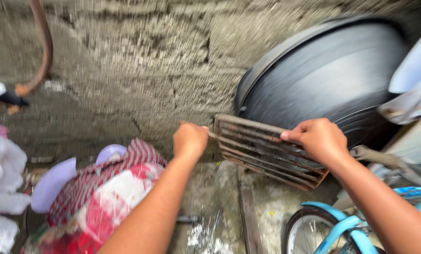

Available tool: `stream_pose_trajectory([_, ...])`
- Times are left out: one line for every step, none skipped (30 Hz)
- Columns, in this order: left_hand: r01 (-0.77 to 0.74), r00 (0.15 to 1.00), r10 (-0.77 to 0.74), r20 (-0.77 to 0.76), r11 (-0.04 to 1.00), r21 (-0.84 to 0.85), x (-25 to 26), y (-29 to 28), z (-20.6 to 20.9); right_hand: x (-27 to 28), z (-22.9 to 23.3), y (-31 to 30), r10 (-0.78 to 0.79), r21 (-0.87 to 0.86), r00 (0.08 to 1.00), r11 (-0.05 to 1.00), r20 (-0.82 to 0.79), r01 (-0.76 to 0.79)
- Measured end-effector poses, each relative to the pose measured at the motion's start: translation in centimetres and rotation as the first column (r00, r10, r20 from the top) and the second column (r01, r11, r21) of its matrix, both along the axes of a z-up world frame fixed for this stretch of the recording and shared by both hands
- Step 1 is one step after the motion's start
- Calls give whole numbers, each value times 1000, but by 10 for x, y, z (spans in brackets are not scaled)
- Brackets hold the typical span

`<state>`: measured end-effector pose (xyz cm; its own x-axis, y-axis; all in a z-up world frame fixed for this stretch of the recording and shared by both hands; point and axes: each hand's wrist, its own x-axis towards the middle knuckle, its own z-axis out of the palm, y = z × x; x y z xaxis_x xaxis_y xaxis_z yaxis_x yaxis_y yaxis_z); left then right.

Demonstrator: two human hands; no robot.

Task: The person sweeps debris from the floor with a broom, folds and secures a small umbrella with a strap, and then hangs a metal rack and two basins on a wall.

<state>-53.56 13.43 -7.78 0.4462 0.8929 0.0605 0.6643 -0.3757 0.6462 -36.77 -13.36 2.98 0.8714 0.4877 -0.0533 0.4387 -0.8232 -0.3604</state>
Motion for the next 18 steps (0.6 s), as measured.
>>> stream_pose_trajectory([16, 1000, -16, 13, 1000, 17, 4, 11, 13, 5, 15, -9, -16, 17, 1000, 1000, 13, 16])
stream_pose_trajectory([-46, 995, 53, 82, 995, -91, 10, 21, 28, 13, 29, -22, -31, 207, 996, 977, -88, 48])
stream_pose_trajectory([-95, 982, 126, 141, 974, -204, 19, 27, 46, 23, 41, -35, -20, 388, 983, 917, -185, 92])
stream_pose_trajectory([-74, 981, 105, 164, 980, -186, 31, 32, 67, 33, 50, -45, -34, 409, 986, 907, -165, 100])
stream_pose_trajectory([62, 921, 72, 383, 943, -327, 45, 36, 91, 43, 55, -52, 26, 589, 962, 795, -270, 144])
stream_pose_trajectory([221, 815, 77, 574, 875, -432, 58, 39, 115, 53, 57, -58, 117, 733, 927, 650, -356, 199])
stream_pose_trajectory([341, 757, -79, 648, 895, -289, 74, 40, 141, 65, 59, -64, 112, 748, 934, 634, -339, 196])
stream_pose_trajectory([441, 680, -232, 695, 887, -136, 91, 39, 166, 77, 60, -70, 129, 782, 929, 587, -348, 212])
stream_pose_trajectory([453, 667, -249, 702, 884, -117, 110, 39, 194, 90, 61, -75, 147, 812, 923, 537, -355, 227])
stream_pose_trajectory([491, 600, -236, 764, 863, -119, 126, 39, 222, 103, 60, -76, 147, 822, 928, 525, -342, 219])
stream_pose_trajectory([529, 530, -219, 820, 841, -117, 140, 35, 246, 117, 58, -76, 165, 850, 920, 468, -355, 243])
stream_pose_trajectory([537, 517, -235, 823, 838, -98, 154, 28, 267, 130, 57, -75, 183, 873, 913, 407, -365, 268])
stream_pose_trajectory([544, 461, -223, 859, 836, -74, 168, 20, 287, 143, 55, -74, 181, 883, 919, 392, -350, 259])
stream_pose_trajectory([551, 402, -212, 891, 833, -50, 182, 12, 306, 154, 53, -72, 257, 886, 886, 368, -387, 281])
stream_pose_trajectory([559, 389, -230, 892, 829, -30, 193, 4, 324, 166, 53, -71, 333, 888, 845, 347, -418, 302])
stream_pose_trajectory([486, 428, -258, 866, 874, 21, 203, -4, 339, 177, 53, -70, 331, 895, 853, 336, -404, 294])
stream_pose_trajectory([409, 469, -280, 838, 909, 75, 212, -13, 353, 189, 53, -66, 375, 879, 827, 398, -418, 263])
stream_pose_trajectory([412, 456, -292, 841, 907, 92, 222, -23, 367, 200, 56, -65, 417, 860, 799, 457, -433, 228])
